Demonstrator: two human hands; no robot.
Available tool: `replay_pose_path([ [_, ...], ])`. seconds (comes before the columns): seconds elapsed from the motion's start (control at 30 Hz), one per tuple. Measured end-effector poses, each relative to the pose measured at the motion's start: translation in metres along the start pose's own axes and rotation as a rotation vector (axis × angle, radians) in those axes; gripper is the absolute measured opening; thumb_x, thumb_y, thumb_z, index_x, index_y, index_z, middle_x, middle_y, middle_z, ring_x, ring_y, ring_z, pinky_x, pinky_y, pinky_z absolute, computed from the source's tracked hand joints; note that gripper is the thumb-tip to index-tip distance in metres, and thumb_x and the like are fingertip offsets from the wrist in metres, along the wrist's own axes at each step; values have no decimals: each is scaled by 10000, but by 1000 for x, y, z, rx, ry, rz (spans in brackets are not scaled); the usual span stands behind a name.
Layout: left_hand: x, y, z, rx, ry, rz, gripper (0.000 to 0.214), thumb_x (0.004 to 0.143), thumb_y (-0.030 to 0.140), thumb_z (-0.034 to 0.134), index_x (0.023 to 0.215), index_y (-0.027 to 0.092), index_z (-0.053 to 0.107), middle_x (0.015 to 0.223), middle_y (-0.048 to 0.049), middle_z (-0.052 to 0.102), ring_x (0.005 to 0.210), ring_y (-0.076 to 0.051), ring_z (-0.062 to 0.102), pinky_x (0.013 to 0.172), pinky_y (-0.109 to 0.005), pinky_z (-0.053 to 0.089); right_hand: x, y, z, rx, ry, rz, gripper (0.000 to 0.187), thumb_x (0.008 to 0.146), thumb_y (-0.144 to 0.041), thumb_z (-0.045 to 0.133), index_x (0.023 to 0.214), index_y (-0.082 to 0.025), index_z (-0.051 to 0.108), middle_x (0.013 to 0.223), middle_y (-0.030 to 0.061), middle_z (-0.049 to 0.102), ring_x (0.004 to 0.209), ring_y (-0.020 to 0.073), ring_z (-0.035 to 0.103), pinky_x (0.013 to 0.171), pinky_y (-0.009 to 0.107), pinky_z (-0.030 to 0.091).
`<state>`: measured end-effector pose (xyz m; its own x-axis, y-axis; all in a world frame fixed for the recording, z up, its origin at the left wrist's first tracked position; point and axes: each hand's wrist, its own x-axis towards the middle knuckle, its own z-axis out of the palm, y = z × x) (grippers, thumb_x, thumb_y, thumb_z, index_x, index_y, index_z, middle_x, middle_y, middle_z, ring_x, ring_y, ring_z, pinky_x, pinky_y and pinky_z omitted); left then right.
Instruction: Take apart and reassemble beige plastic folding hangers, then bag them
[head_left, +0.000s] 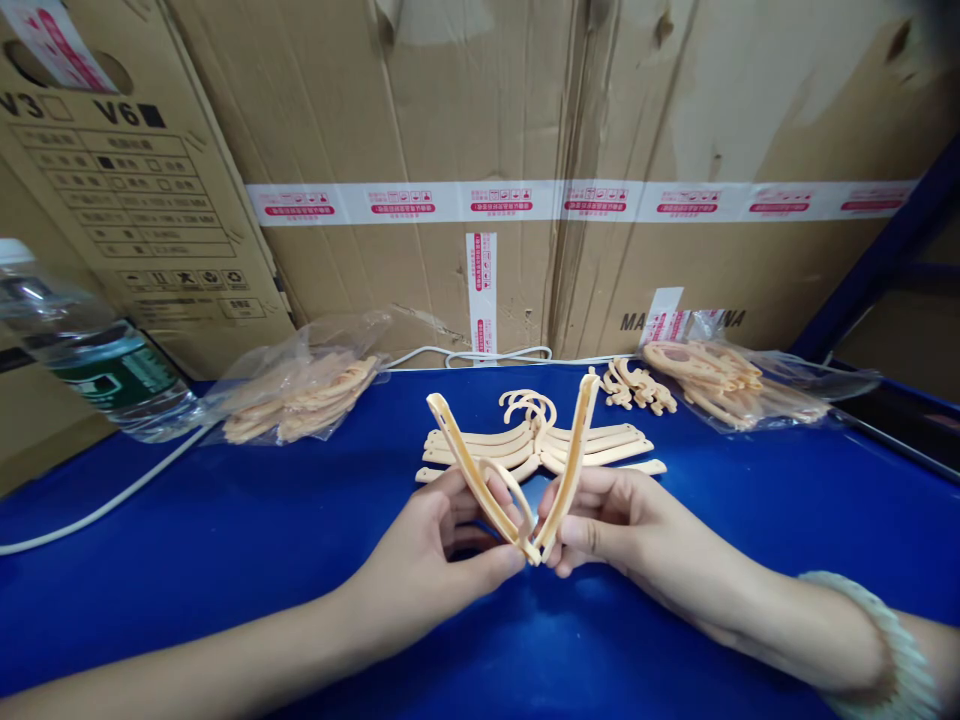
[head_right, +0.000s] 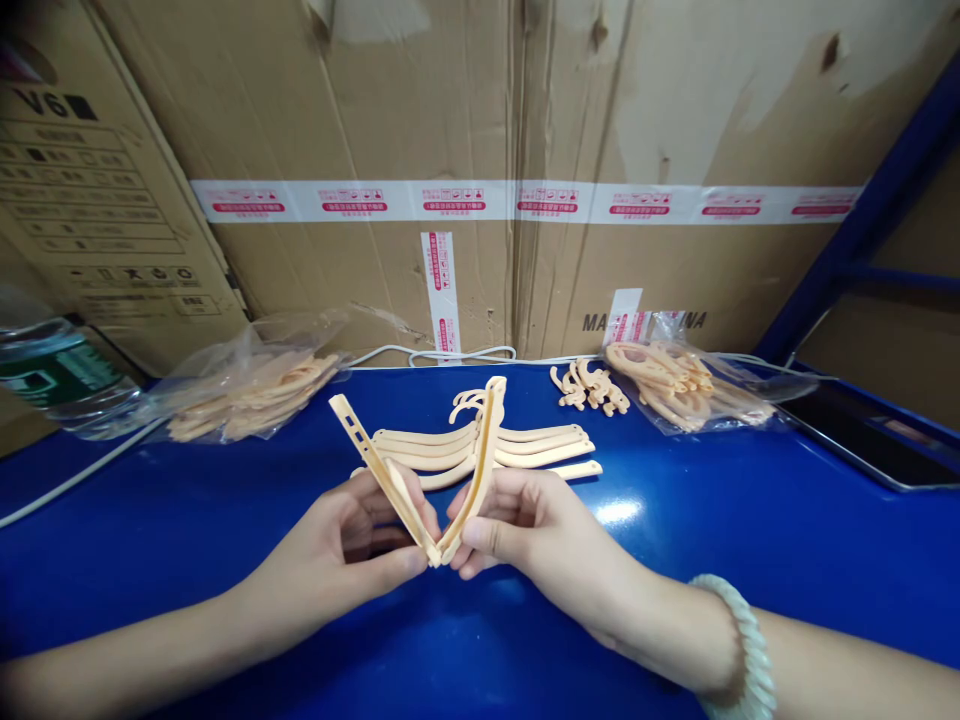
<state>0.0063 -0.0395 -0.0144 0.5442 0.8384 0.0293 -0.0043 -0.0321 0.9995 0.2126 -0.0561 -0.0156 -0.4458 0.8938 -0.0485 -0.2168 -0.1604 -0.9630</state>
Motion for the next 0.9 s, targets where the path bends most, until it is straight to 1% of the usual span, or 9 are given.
replay_pose_path([
  [0.13, 1, 1, 1, 42, 65, -54, 339, 685, 204, 748, 924, 190, 508, 899, -46, 716, 851, -208, 701, 800, -353, 554, 2, -4, 2, -20, 30, -6, 223, 714, -304, 821, 823, -159, 691, 766, 14, 741, 642, 107, 687, 671, 237, 574],
  [0.23, 2, 3, 2, 75, 103, -73, 329, 661, 222, 752, 880, 191, 507, 884, -54, 725, 825, -215, 706, 772, -348, 560, 2, -8, 4, -73, 54, -7, 235, 681, -313, 840, 789, -159, 700, 720, 17, 747, 638, 119, 699, 655, 235, 579],
  [0.43, 2, 4, 2, 72, 167, -102, 314, 632, 204, 768, 823, 192, 518, 782, -7, 729, 749, -184, 708, 711, -296, 566, 0, -3, 7, -173, 102, -48, 219, 641, -247, 859, 775, -162, 709, 706, 16, 754, 646, 125, 709, 650, 214, 575],
  [0.57, 3, 4, 1, 54, 173, -78, 296, 650, 199, 768, 820, 192, 526, 743, 15, 731, 705, -156, 697, 681, -261, 559, 0, 5, 8, -185, 108, -87, 223, 651, -224, 850, 798, -156, 696, 704, 9, 751, 635, 109, 702, 620, 179, 566],
  [0.63, 3, 3, 0, 38, 186, -63, 285, 647, 196, 771, 805, 192, 533, 733, 21, 724, 711, -153, 692, 679, -254, 557, 1, 5, 8, -181, 131, -127, 235, 657, -228, 846, 806, -160, 678, 706, 2, 747, 632, 108, 699, 628, 183, 574],
  [0.7, 4, 3, 0, 31, 195, -56, 274, 640, 200, 780, 779, 189, 544, 725, 24, 712, 713, -149, 682, 665, -241, 550, 1, 2, 8, -188, 157, -144, 245, 663, -252, 844, 801, -163, 662, 701, 2, 739, 628, 114, 698, 633, 200, 585],
  [0.77, 4, 2, -1, 31, 198, -51, 255, 640, 205, 784, 761, 182, 561, 721, 23, 703, 715, -144, 672, 651, -227, 539, 1, -1, 8, -205, 164, -124, 258, 667, -285, 841, 780, -161, 645, 689, 6, 726, 622, 124, 694, 621, 219, 592],
  [0.83, 4, 2, -2, 27, 207, -43, 243, 639, 202, 788, 751, 174, 574, 710, 24, 694, 696, -131, 657, 645, -217, 530, 2, -5, 6, -219, 154, -105, 288, 659, -305, 845, 757, -165, 614, 680, 1, 705, 607, 124, 680, 579, 222, 589],
  [0.9, 5, 3, -4, 11, 233, -25, 249, 632, 196, 797, 746, 167, 578, 703, 25, 686, 664, -112, 636, 639, -204, 518, 2, -12, 0, -230, 142, -130, 316, 654, -307, 848, 751, -174, 580, 685, -18, 675, 572, 109, 652, 525, 210, 569],
])
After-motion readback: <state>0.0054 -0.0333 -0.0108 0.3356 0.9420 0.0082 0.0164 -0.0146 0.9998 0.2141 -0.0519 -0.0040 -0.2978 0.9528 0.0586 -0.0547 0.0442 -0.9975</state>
